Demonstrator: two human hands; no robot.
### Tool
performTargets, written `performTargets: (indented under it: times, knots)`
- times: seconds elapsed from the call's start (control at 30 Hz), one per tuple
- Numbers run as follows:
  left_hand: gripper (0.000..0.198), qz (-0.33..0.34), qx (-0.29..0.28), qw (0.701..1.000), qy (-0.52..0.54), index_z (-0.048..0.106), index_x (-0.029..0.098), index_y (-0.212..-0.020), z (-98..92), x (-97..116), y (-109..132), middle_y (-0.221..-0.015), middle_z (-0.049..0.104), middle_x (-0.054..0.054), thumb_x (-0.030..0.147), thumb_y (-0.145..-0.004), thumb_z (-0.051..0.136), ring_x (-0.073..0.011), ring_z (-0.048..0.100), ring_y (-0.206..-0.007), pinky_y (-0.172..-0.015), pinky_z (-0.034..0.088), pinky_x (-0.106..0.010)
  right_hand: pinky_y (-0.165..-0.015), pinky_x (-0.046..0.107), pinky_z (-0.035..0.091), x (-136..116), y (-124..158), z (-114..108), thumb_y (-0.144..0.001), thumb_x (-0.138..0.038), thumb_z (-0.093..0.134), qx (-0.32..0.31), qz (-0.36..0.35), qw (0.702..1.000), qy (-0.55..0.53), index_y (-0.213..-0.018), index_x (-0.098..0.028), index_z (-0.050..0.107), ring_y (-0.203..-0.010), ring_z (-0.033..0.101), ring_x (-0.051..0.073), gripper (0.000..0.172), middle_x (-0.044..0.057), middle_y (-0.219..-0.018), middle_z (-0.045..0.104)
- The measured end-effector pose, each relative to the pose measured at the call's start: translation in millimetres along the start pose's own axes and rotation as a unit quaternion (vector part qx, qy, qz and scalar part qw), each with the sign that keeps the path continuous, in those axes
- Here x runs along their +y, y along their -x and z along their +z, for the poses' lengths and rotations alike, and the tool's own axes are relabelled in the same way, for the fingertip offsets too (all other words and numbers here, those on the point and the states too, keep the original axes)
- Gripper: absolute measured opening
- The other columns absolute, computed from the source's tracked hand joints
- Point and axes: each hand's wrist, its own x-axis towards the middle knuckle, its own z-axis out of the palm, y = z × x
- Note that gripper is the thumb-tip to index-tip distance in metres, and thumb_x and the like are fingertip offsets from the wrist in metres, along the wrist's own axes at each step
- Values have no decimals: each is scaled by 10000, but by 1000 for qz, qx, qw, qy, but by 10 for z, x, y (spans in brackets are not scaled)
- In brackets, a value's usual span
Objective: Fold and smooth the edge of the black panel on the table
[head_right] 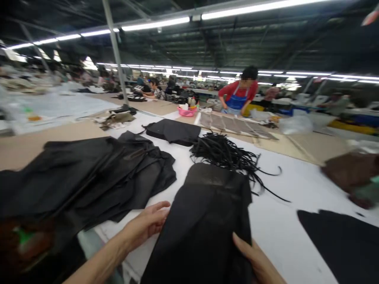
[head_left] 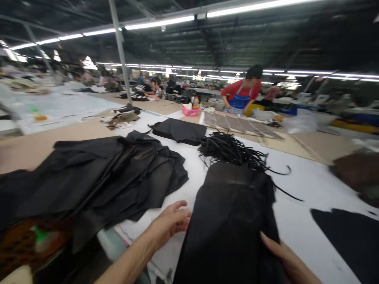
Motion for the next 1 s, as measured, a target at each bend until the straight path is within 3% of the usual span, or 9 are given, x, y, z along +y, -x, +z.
performTargets:
  times: [0.13, 0.27, 0.33, 0.43, 0.6, 0.77, 0.9, 1.0]
  knots:
    - [347, -30, -95, 993, 61, 581, 125, -935, 205, -14, -35, -787, 603, -56, 437, -785, 558, -122, 570, -672, -671, 437, -252, -913, 425, 468, 63, -68, -65, -693, -319, 726, -54, 41, 984, -162, -1019, -128, 648, -980, 611, 303, 385, 131, -1003, 681]
    - [285, -16, -102, 991, 86, 604, 148, -1006, 417, -26, -69, -865, 635, -65, 321, -780, 593, -120, 582, -719, -663, 425, -225, -916, 374, 475, 136, -153, -109, -705, -205, 724, -70, 61, 963, -253, -940, -101, 671, -846, 666, 248, 262, 112, -922, 707]
    - [356, -3, -114, 989, 92, 587, 180, -1079, 487, -12, -97, -960, 639, -64, 206, -725, 605, -130, 593, -784, -675, 421, -219, -888, 360, 495, 146, -172, -154, -705, -192, 724, -61, 60, 961, -262, -920, -103, 676, -801, 675, 236, 238, 106, -901, 711]
    - [637, 15, -162, 982, 93, 532, 239, -1178, 539, 34, -116, -1080, 619, -43, 86, -560, 571, -167, 586, -898, -729, 426, -242, -844, 355, 520, 140, -200, -223, -698, -196, 730, -36, 58, 964, -257, -926, -101, 675, -769, 680, 236, 253, 105, -861, 716]
    - [894, 27, -218, 975, 45, 404, 292, -1298, 589, 62, -75, -1208, 562, -29, 27, -451, 514, -216, 537, -1033, -767, 434, -271, -815, 342, 530, 153, -256, -272, -699, -202, 728, -21, 54, 967, -249, -921, -103, 674, -743, 681, 224, 248, 99, -836, 718]
    - [898, 28, -196, 980, 33, 366, 281, -1323, 669, 47, -90, -1142, 602, -35, 12, -488, 559, -222, 564, -988, -727, 445, -266, -829, 360, 520, 159, -268, -224, -687, -225, 736, -19, 49, 971, -235, -943, -106, 669, -762, 678, 237, 291, 101, -844, 717]
    - [673, 53, -119, 991, 7, 509, 208, -1216, 714, 56, -178, -1016, 654, -34, 78, -567, 629, -215, 586, -914, -758, 455, -293, -857, 372, 497, 140, -248, -160, -674, -254, 750, -39, 42, 978, -202, -978, -114, 660, -838, 664, 256, 347, 110, -889, 710]
    - [486, 54, -58, 996, -27, 608, 150, -1083, 718, 60, -249, -871, 680, -30, 143, -599, 645, -214, 601, -809, -677, 461, -288, -845, 364, 488, 126, -245, -125, -673, -268, 750, -64, 33, 982, -177, -991, -121, 656, -836, 660, 250, 362, 100, -871, 711]
